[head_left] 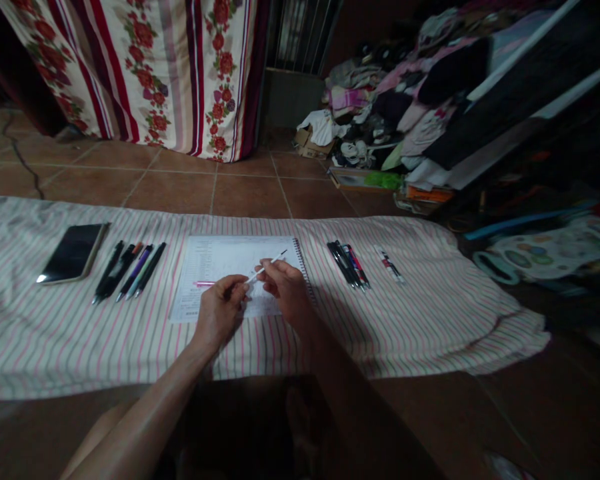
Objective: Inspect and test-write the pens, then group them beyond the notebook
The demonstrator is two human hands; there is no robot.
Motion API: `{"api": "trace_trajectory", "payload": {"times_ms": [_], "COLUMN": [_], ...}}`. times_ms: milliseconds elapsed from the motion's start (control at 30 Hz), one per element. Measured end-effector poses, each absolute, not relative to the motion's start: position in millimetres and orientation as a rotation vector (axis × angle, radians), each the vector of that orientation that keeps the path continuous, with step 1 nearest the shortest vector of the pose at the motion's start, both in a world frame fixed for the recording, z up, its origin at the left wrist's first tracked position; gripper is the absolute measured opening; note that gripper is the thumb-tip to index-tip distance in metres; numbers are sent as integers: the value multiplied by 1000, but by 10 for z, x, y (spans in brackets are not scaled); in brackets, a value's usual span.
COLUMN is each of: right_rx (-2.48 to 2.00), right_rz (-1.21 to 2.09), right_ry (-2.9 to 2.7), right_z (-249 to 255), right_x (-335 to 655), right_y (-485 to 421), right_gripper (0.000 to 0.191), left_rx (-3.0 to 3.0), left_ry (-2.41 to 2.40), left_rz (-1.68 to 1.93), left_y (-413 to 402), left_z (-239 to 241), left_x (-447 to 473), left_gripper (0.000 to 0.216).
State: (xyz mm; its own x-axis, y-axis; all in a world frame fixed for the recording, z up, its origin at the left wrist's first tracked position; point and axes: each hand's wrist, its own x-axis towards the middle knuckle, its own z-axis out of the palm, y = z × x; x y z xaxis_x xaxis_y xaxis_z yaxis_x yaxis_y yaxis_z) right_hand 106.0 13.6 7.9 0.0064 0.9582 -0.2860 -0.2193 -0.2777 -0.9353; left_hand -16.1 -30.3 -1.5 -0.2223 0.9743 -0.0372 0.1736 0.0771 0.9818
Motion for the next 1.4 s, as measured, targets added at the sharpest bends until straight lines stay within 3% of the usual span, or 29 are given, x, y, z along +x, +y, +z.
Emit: {"api": "trace_trajectory", "payload": {"times_ms": [400,633,1033,1233,1400], "right_rx": [-1136,-1178,-1476,-1601,-1653], "right_rz": [1405,1385,1286,1074,781], "right_ry": [-586,-607,-1162,-1528,-1759], "right_z": [72,-3,-93,-205,-211], "right_x": [1181,1287,1452,1439,1378], "right_y": [287,317,218,255,241], "right_gripper": [15,16,13,6,19], "left_rx": [979,1424,1987,1970,1966], "left_ry": [1530,1649,1891,1818,1795], "left_rz": [1231,1132,785,855,947], "left_y": [-310,-264,-244,-225,-261], "left_z": [-78,-248,-265,-298,-239], "left_x": [-107,-28,5,-45,-77], "left_gripper": [25,25,25,28,27]}}
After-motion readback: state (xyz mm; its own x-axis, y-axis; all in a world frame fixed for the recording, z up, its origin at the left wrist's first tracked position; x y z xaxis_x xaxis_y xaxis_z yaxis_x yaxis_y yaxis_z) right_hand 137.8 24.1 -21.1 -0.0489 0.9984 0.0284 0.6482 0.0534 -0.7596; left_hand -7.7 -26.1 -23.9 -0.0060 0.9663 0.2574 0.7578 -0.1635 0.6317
